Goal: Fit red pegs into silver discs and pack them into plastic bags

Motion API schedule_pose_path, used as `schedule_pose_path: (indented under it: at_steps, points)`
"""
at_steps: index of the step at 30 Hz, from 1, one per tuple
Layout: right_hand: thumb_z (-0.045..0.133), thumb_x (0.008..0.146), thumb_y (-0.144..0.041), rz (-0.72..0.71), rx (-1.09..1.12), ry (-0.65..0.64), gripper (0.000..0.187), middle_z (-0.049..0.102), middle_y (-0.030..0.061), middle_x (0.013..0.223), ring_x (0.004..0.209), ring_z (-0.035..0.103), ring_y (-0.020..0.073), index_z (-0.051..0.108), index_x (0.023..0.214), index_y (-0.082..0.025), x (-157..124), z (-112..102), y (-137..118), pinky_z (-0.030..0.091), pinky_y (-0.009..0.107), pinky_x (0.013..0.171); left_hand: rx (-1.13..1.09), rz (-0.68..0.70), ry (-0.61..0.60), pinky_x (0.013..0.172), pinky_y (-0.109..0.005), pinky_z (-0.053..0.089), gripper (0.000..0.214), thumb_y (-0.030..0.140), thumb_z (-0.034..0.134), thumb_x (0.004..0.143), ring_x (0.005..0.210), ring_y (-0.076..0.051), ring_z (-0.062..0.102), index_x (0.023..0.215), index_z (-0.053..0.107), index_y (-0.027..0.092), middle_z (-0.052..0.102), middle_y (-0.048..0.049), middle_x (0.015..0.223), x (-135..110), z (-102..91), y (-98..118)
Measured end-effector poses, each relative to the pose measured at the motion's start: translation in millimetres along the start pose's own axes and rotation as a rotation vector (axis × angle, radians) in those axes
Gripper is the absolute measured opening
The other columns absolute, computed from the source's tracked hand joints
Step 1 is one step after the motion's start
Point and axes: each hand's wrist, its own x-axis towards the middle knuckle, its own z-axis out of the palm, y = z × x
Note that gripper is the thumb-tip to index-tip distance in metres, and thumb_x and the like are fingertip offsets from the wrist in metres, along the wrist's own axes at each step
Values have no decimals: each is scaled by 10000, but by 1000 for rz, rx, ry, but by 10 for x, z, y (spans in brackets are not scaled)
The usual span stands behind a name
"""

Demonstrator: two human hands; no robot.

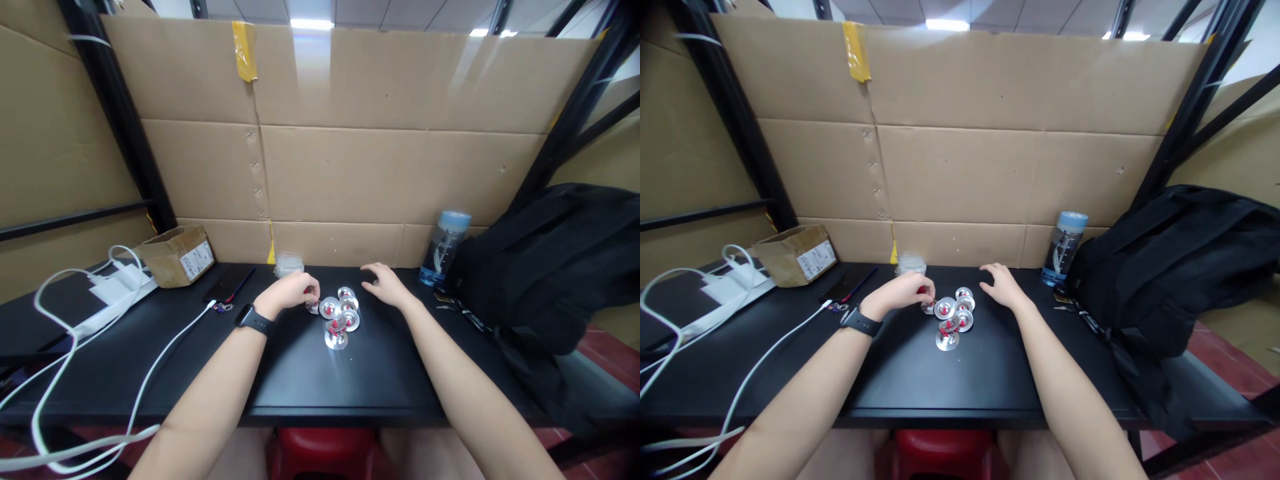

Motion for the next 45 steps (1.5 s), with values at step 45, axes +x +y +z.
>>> schedule_pose_path:
  at_steps: [45]
  points:
    - [796,690,-370,202,420,184,369,739,72,993,854,716,226,593,965,-230,75,-26,-165,556,362,796,273,-312,272,595,-258,394,151,317,622,831,744,-216,682,841,765,268,765,-36,853,-108,-111,-137]
